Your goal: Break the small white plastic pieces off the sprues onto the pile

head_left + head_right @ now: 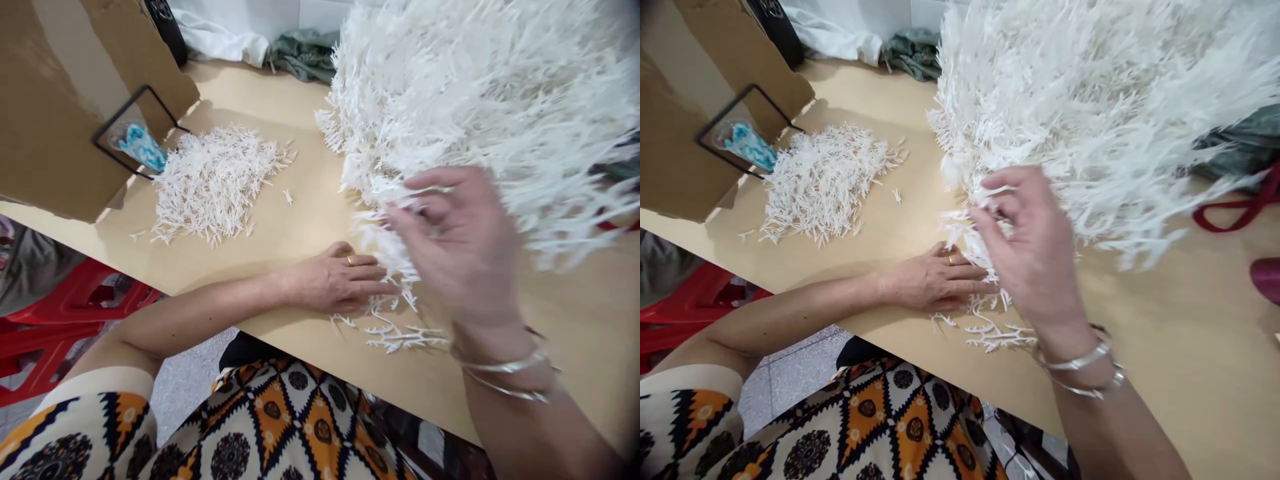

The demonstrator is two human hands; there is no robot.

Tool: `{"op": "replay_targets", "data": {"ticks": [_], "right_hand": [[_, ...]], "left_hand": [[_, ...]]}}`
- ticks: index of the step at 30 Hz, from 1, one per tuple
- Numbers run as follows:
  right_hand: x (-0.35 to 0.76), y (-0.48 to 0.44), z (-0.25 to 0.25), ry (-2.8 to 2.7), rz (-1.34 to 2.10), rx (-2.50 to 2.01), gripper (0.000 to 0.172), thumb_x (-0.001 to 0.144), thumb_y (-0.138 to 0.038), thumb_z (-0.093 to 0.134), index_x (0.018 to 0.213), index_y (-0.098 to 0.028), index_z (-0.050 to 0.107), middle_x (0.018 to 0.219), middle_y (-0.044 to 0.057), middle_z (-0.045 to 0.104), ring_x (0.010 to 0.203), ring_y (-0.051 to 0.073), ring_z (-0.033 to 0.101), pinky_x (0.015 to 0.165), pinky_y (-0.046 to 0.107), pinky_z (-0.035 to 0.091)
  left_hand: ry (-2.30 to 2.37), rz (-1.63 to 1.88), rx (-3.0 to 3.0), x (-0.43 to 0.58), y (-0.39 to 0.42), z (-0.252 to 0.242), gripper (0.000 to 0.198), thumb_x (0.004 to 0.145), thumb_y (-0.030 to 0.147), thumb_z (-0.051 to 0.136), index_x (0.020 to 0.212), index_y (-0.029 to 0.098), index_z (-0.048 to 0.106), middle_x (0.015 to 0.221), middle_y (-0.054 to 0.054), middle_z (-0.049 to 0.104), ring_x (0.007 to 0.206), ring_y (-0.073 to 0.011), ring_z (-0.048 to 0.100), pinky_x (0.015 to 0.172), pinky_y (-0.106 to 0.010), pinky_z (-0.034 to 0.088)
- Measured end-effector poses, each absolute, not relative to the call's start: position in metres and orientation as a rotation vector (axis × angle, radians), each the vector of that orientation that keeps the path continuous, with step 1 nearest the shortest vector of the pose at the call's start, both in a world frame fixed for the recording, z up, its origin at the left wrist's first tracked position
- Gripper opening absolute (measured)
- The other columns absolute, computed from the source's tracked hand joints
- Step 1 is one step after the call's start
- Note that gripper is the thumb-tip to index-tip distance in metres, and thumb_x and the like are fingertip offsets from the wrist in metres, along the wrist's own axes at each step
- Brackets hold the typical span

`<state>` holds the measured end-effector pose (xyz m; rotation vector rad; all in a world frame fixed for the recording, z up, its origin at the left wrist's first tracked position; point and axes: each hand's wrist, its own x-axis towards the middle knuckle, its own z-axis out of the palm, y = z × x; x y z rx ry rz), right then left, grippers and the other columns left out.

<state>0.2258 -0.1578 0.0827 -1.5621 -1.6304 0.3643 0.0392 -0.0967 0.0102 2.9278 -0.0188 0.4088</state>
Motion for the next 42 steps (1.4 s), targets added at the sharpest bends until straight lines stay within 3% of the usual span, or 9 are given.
{"op": "replay_targets", "data": {"ticks": [2,5,8,11,16,20,25,31,42], "right_hand": [[0.213,-0.137,0.070,-1.586,0.380,-1.616,0.031,0.090,-0.025,0.071,0.119,-0.026,0.059,0.094,0.001,0.071,0.085,0.020,0.070,0.084,0.039,0.054],[0.207,-0.124,0.051,-1.573,0.393,-1.609,0.030,0.085,-0.023,0.073,0.112,-0.025,0.061,0.099,0.002,0.073,0.086,0.020,0.072,0.083,0.039,0.058],[0.213,-0.124,0.040,-1.519,0.466,-1.548,0.028,0.083,-0.028,0.077,0.106,-0.025,0.061,0.101,0.002,0.071,0.083,0.019,0.073,0.079,0.038,0.061],[0.218,-0.126,0.034,-1.464,0.519,-1.497,0.029,0.081,-0.028,0.079,0.103,-0.026,0.061,0.098,0.002,0.069,0.082,0.019,0.072,0.079,0.038,0.063],[0.214,-0.126,0.026,-1.437,0.656,-1.454,0.034,0.081,-0.029,0.080,0.106,-0.028,0.057,0.100,0.001,0.067,0.082,0.018,0.074,0.077,0.036,0.065],[0.209,-0.128,0.022,-1.457,0.691,-1.496,0.038,0.082,-0.034,0.081,0.107,-0.030,0.053,0.103,0.002,0.069,0.082,0.020,0.077,0.070,0.034,0.064],[0.206,-0.129,0.025,-1.590,0.632,-1.491,0.035,0.084,-0.028,0.078,0.110,-0.027,0.055,0.110,0.003,0.068,0.089,0.020,0.078,0.079,0.035,0.065],[0.205,-0.130,0.026,-1.732,0.491,-1.503,0.021,0.095,-0.032,0.068,0.113,-0.023,0.066,0.111,0.008,0.074,0.097,0.023,0.074,0.091,0.045,0.062],[0.202,-0.130,0.035,-1.761,0.559,-1.595,0.008,0.099,-0.030,0.059,0.096,-0.023,0.062,0.080,0.001,0.066,0.072,0.017,0.062,0.073,0.034,0.048]], "left_hand": [[-0.091,0.525,2.947,0.038,-0.094,0.009,0.054,0.110,0.050,0.039,0.152,0.019,0.053,0.142,-0.012,0.069,0.124,-0.0230,0.068,0.106,-0.042,0.045],[-0.183,0.830,2.985,0.033,-0.087,0.010,0.044,0.108,0.050,0.045,0.130,0.018,0.066,0.112,-0.007,0.080,0.091,-0.0161,0.073,0.089,-0.035,0.050],[-0.044,1.193,2.850,0.028,-0.078,0.014,0.020,0.104,0.036,0.056,0.107,0.019,0.066,0.090,-0.001,0.077,0.073,-0.0116,0.066,0.073,-0.030,0.049],[0.386,1.351,2.495,0.023,-0.067,0.020,0.014,0.102,0.026,0.054,0.112,0.019,0.061,0.097,-0.005,0.073,0.085,-0.0138,0.066,0.074,-0.029,0.051],[0.608,1.060,2.181,0.020,-0.050,0.021,0.036,0.097,0.049,0.068,0.117,0.018,0.066,0.113,-0.011,0.072,0.102,-0.0171,0.067,0.086,-0.030,0.055],[0.481,0.928,2.113,0.023,-0.047,0.014,0.034,0.092,0.050,0.076,0.102,0.018,0.070,0.098,-0.006,0.072,0.092,-0.0134,0.067,0.085,-0.027,0.054],[0.650,0.845,1.813,0.025,-0.049,0.011,0.039,0.097,0.055,0.067,0.092,0.017,0.066,0.074,0.003,0.060,0.063,-0.0066,0.050,0.060,-0.020,0.042],[0.648,0.850,1.625,0.023,-0.047,0.011,0.045,0.093,0.063,0.067,0.092,0.018,0.062,0.077,0.002,0.056,0.066,-0.0076,0.049,0.061,-0.023,0.041],[0.678,0.862,1.742,0.022,-0.049,0.015,0.040,0.098,0.059,0.063,0.091,0.019,0.063,0.078,0.001,0.058,0.070,-0.0094,0.051,0.065,-0.025,0.044]]}}
